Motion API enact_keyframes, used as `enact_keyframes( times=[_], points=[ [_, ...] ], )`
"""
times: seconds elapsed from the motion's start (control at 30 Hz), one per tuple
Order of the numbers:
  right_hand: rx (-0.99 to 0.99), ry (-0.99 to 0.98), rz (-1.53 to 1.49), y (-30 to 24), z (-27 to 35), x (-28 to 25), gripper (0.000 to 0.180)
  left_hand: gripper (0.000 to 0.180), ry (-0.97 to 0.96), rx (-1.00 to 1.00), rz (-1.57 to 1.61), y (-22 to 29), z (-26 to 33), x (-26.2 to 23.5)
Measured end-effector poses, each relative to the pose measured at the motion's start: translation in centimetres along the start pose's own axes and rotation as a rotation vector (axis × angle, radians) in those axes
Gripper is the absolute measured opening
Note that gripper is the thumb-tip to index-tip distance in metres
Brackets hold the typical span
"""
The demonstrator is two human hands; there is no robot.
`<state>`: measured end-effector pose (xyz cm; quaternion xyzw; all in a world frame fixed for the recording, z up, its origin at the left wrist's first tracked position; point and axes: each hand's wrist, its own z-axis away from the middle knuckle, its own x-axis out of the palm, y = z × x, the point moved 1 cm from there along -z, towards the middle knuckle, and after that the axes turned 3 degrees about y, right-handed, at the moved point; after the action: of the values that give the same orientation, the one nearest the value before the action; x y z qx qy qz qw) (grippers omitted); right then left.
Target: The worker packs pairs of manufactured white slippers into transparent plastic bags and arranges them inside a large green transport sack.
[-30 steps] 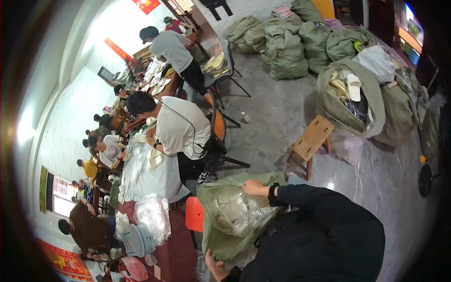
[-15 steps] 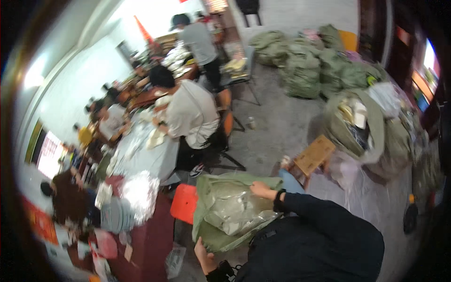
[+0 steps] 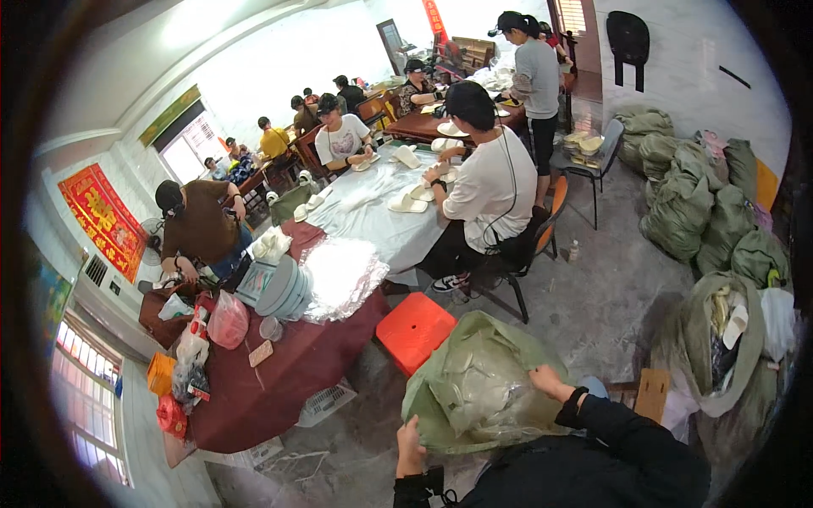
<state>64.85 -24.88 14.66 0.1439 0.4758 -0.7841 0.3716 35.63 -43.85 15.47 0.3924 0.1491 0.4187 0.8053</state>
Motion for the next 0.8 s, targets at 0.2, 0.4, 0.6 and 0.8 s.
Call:
enact_keyframes(
  times=[0.2,0.4,0.6,0.8],
  points=[
    [-0.046,-0.076,-0.137,1.1,-1.4,0.0,0.036,0.036,0.032,-0.05,0.128,-0.7,0.8,0.3],
    [-0.019,-0.016,-0.192,4.3,-3.7,-5.0,0.033,0.038,0.01,-0.058,-0.012,-0.6,1.7,1.9],
    [-0.1,0.219,-0.11,7.5,-3.5,-10.5,0.032,0.041,0.12,-0.016,-0.432,0.0,3.2,4.4],
    [-0.256,0.351,0.609,11.5,-4.9,-11.7,0.049,0.057,0.484,0.29,-1.149,-3.2,3.2,5.6]
  ],
)
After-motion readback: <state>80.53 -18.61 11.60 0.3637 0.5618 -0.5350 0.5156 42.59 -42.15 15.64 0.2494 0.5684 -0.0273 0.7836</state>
